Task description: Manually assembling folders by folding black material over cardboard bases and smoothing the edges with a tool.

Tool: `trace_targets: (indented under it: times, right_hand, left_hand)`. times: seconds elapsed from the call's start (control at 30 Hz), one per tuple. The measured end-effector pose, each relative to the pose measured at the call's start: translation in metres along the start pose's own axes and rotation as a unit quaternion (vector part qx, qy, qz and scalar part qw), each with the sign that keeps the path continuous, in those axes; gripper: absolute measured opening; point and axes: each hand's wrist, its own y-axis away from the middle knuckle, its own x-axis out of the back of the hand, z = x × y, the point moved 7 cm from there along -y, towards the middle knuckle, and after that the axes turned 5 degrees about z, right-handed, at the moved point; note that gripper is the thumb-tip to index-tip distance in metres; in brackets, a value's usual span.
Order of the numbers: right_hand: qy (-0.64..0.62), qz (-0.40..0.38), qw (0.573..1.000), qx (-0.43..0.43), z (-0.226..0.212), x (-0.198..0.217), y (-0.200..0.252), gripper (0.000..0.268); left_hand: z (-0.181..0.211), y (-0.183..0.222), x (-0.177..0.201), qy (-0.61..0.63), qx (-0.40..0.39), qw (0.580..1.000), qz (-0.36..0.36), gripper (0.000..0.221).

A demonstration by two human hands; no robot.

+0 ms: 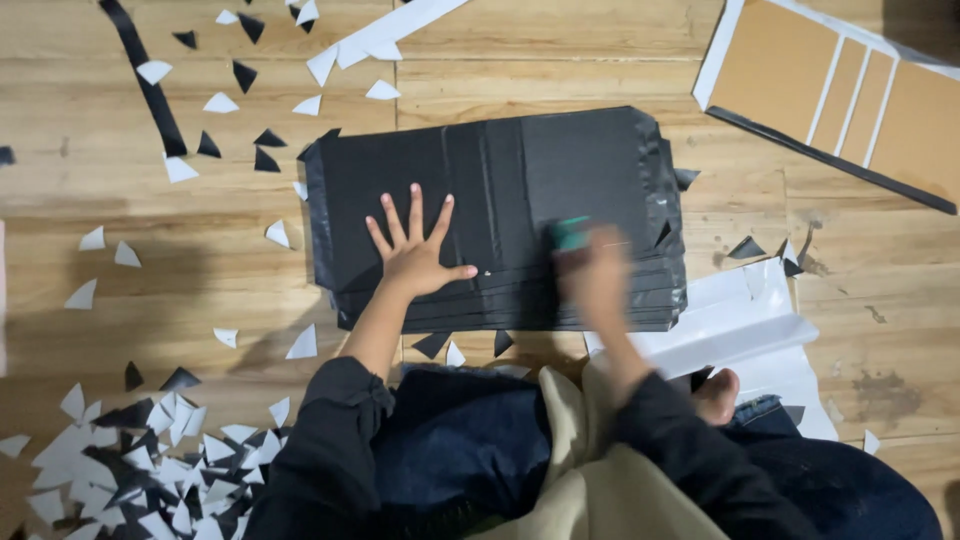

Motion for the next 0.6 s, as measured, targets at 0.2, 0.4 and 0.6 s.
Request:
trace_targets:
  times: [0.2,0.4,0.6]
  right_hand:
    - [0.27,0.007,0.9,0.342,0.012,-0.077,0.04,0.034]
    - [0.32,0.141,0.916,0.194,0.135,0.048,-0.044,0.028]
    - [0.223,0.068,0.956,0.176,0.085,-0.033,-0.002,0.021]
  left_hand:
    - [0.007,0.011,0.013,-0.002,0.006,1.0,-0.024,0.1]
    - [0.012,0.015,0.018,0.01,0.007,0.999,-0.03,0.1]
    - [0.011,0.014,0.012,0.003,0.007,1.0,-0.018,0.101]
